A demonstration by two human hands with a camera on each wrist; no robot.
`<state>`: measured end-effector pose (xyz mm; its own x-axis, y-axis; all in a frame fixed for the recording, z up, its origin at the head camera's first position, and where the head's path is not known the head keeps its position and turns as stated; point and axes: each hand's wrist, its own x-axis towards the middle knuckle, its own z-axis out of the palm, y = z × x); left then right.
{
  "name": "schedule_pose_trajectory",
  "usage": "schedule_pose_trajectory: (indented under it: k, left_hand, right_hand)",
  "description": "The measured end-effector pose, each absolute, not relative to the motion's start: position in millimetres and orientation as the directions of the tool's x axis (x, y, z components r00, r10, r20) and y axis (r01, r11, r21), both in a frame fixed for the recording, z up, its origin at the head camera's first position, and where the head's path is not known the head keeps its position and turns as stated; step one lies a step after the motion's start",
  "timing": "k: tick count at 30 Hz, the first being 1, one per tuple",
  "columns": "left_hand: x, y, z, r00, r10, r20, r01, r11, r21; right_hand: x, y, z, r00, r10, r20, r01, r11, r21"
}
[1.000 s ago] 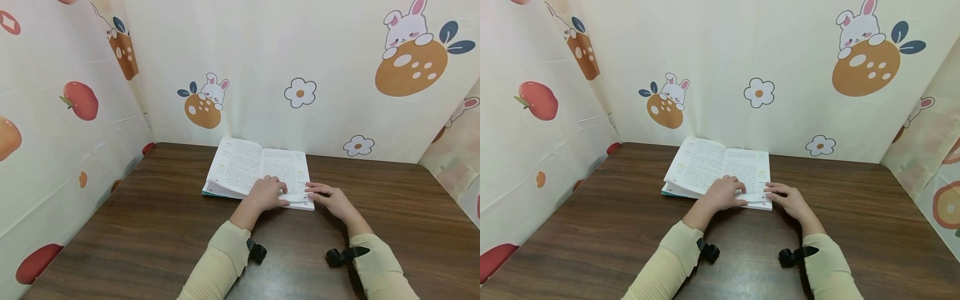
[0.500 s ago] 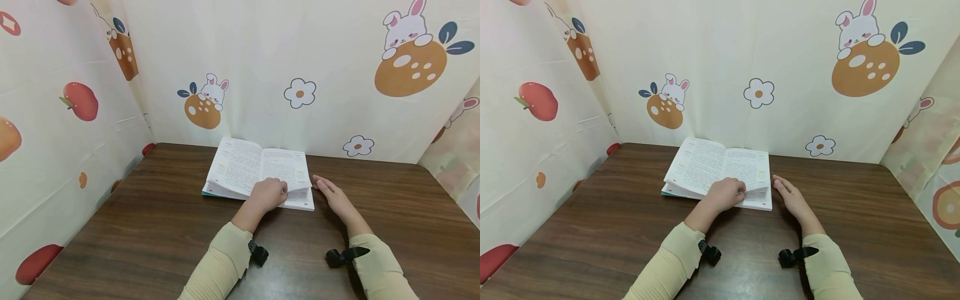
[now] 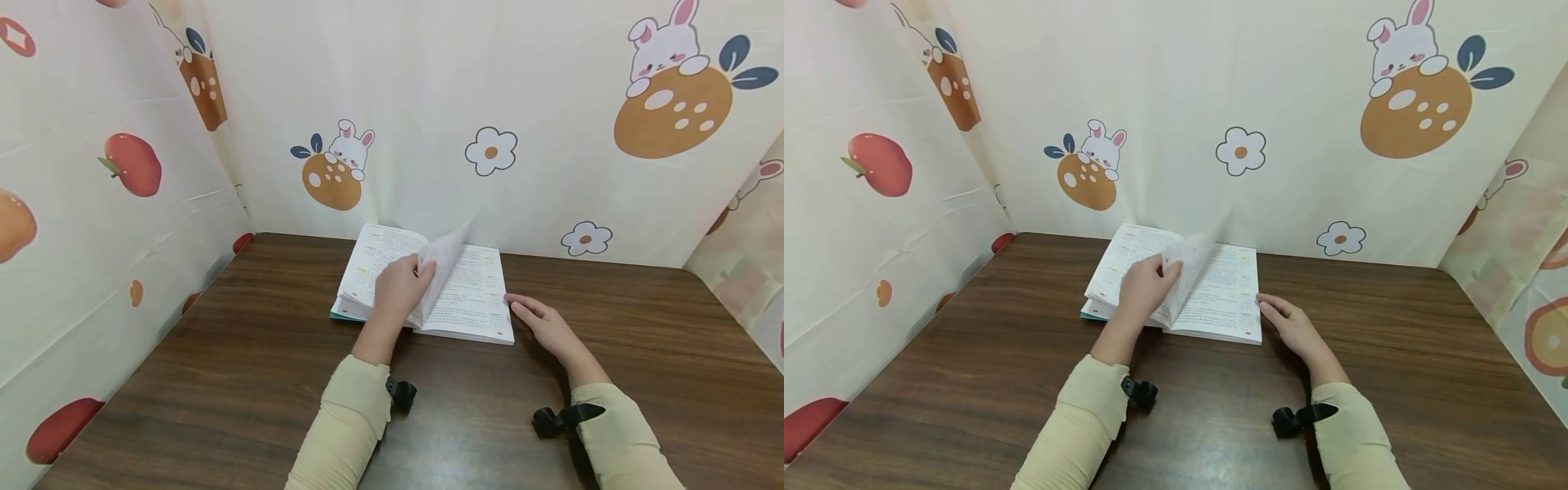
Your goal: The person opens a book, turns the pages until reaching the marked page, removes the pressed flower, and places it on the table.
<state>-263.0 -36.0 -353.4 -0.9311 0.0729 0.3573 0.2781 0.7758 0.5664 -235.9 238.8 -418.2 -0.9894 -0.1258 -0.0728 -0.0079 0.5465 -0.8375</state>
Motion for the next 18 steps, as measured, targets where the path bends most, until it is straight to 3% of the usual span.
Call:
schedule_pose_trajectory:
  k: [9,18]
  left_hand:
    - [-270,-76,-339,-0.95,-0.098,0.296,0.151,0.688,0.71]
    - [-275,-110,-341,-0.975,-0.149,0.163,0.029,0.646,0.763]
  right_hand:
    - [-236,239,-419,-0.99,-0.134,-0.045,-0.039,0.562,-0.826]
    - [-237,239,-420,-0.99,-0.132,-0.046,-0.039,0.575,-0.817]
